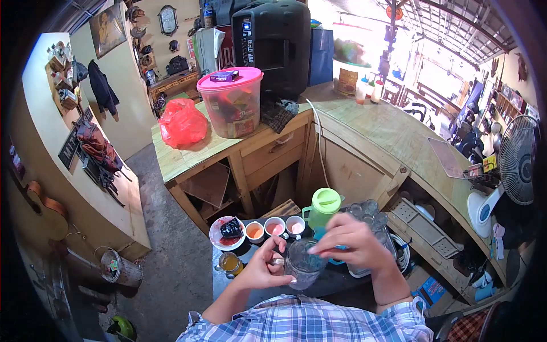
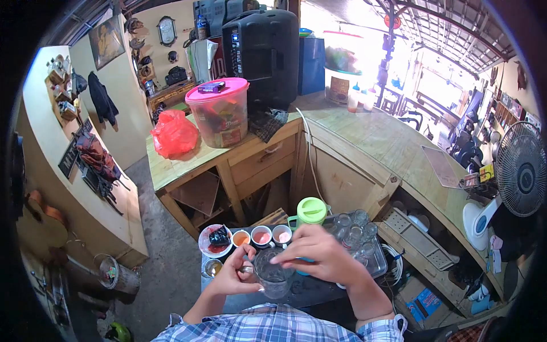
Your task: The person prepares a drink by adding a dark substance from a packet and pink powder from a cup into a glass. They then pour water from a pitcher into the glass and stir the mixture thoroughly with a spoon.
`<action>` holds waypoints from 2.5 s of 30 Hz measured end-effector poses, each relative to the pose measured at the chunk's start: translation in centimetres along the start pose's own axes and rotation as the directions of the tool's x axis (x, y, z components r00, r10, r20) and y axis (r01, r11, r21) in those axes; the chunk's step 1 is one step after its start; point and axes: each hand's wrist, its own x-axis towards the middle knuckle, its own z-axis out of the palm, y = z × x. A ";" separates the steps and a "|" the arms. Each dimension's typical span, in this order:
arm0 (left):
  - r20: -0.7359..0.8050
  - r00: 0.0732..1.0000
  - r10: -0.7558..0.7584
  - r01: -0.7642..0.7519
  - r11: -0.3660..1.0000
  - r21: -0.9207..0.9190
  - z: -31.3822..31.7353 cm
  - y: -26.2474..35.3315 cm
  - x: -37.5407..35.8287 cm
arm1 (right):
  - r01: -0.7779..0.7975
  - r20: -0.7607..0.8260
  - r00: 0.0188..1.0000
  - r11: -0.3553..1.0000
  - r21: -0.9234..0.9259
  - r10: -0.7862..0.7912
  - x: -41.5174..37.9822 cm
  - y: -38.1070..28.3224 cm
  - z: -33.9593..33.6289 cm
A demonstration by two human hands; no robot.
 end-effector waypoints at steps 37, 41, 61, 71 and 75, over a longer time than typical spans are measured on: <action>-0.041 0.985 0.167 -0.096 0.732 0.675 1.8 0.8 -0.8 | -0.312 -0.219 0.935 0.941 -0.133 0.279 -5.8 -3.5 2.4; -0.023 0.971 0.239 -0.140 0.643 0.753 2.6 0.1 -0.7 | -0.310 -0.245 0.928 0.947 -0.084 0.282 -6.7 -2.8 3.0; 0.022 0.935 0.354 -0.231 0.560 0.796 4.8 -2.0 0.0 | -0.273 -0.366 0.738 0.747 0.606 0.567 -10.2 -2.1 4.0; 0.017 0.938 0.345 -0.225 0.574 0.787 5.1 -2.2 -0.1 | -0.158 -0.479 0.696 0.765 0.624 0.534 -10.7 -2.1 4.0; 0.020 0.933 0.359 -0.235 0.566 0.790 5.3 -1.9 -0.1 | -0.325 -0.335 0.762 0.775 0.541 0.554 -9.7 -1.9 4.8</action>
